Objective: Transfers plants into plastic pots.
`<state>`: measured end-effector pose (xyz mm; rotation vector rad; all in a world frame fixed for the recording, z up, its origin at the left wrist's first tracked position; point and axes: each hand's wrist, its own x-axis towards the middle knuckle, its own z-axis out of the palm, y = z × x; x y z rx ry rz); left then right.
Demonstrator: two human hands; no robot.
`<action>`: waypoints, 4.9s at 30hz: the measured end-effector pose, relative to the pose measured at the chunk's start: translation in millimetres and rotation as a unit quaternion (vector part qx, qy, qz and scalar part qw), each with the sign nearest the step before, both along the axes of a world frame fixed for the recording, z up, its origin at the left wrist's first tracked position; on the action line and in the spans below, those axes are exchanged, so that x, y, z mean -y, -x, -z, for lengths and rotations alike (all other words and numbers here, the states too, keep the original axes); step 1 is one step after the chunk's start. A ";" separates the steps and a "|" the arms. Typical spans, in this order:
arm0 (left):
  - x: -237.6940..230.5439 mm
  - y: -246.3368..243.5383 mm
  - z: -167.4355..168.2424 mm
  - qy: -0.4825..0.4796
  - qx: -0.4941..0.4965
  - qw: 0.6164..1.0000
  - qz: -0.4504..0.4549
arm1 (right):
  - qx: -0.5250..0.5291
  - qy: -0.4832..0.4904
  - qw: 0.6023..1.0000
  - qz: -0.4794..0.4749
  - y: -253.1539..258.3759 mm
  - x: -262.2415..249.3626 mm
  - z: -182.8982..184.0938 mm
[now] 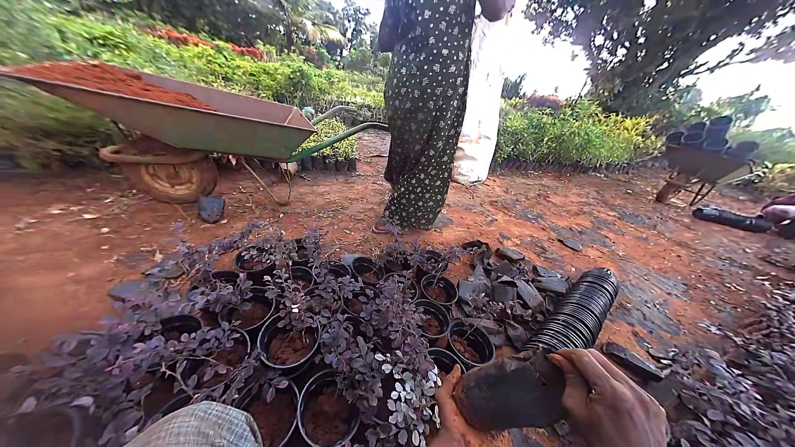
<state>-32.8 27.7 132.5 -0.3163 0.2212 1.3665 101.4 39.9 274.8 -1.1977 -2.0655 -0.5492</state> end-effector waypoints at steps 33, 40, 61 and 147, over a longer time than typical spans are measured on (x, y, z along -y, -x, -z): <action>-0.8 -8.0 -2.0 0.003 0.053 0.999 0.005 | 0.038 0.059 0.997 -0.036 -0.8 -8.7 -50.2; 0.5 -9.2 -4.3 -0.019 0.048 0.999 -0.002 | 0.057 0.063 0.996 -0.040 1.0 -6.2 -61.5; -0.3 -11.9 -5.2 -0.021 0.062 0.998 -0.003 | 0.080 0.038 0.995 -0.045 1.3 -9.7 -79.0; -0.7 30.3 79.6 -0.155 -0.887 0.277 0.335 | -0.034 0.680 0.723 0.119 -37.6 36.3 240.6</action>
